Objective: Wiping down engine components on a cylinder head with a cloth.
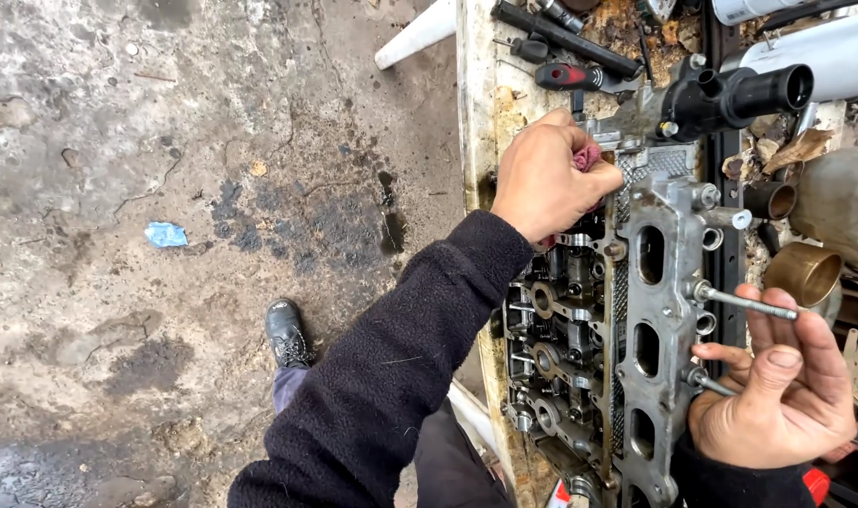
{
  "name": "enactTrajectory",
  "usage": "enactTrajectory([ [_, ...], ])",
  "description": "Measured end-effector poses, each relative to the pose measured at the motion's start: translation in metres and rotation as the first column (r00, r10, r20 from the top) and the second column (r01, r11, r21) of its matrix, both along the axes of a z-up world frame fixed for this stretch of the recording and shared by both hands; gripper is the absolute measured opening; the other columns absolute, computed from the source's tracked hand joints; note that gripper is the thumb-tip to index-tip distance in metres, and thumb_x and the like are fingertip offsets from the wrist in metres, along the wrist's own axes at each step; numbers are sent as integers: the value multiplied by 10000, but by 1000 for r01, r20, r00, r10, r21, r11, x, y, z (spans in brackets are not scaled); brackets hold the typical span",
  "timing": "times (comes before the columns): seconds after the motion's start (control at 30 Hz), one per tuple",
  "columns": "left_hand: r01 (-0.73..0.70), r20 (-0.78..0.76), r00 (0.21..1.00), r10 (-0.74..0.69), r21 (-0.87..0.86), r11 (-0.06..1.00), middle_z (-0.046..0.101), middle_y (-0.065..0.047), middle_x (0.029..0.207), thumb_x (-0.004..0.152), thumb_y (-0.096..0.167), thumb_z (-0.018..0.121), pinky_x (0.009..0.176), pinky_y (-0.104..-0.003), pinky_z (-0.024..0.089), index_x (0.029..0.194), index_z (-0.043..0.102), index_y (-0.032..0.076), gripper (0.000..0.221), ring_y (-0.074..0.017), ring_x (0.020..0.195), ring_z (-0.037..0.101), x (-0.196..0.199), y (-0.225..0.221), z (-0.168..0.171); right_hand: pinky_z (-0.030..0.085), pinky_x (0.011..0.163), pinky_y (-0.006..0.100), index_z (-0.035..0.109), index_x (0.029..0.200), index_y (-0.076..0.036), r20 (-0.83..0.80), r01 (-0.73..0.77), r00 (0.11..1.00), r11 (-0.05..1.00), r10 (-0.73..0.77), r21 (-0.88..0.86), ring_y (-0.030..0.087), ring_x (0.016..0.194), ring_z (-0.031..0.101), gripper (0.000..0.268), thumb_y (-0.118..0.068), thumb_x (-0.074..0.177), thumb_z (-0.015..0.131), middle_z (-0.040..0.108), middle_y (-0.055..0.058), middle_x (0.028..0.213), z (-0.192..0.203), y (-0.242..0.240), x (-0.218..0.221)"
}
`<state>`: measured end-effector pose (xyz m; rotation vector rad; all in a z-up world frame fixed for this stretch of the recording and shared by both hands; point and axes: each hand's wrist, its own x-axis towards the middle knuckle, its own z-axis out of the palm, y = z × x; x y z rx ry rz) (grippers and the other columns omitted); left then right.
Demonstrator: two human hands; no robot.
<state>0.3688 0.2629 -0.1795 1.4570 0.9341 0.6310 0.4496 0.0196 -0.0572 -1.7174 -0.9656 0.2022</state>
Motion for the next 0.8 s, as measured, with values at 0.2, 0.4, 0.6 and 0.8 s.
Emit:
enactTrajectory([
  [0.2, -7, 97, 995, 11, -44, 999, 638, -58, 903, 762, 212, 734, 743, -334, 616, 788, 726, 42, 172, -156, 774, 664, -7, 5, -14, 656, 769, 391, 539, 1430, 65, 1, -19, 1000, 1000, 19, 5, 383, 1248, 697, 275, -125, 1240, 598, 644, 293, 1376, -2, -6, 6],
  [0.4, -401, 2, 900, 436, -384, 831, 654, -97, 927, 964, 210, 644, 690, -320, 617, 930, 695, 31, 189, -170, 753, 666, -80, 25, -35, 666, 835, 409, 506, 1434, 36, 9, -64, 998, 998, 65, -29, 384, 1276, 657, 220, -80, 1259, 571, 593, 274, 1393, -5, -17, 15],
  [0.6, -61, 95, 994, 49, 119, 991, 578, -29, 952, 924, 288, 699, 709, -300, 594, 1000, 780, 64, 250, -145, 802, 622, -38, -16, -8, 662, 820, 399, 520, 1482, 28, 49, -39, 998, 998, 41, -48, 377, 1256, 664, 258, -84, 1256, 572, 605, 266, 1372, -2, -10, 6],
  [0.8, -56, 53, 998, 41, 345, 937, 597, -22, 882, 898, 260, 698, 733, -385, 542, 985, 799, 81, 223, -202, 826, 649, -30, -13, 2, 662, 803, 387, 529, 1463, 30, 23, -38, 999, 999, 39, -36, 375, 1244, 670, 238, -80, 1258, 579, 610, 265, 1365, -2, -9, 6],
])
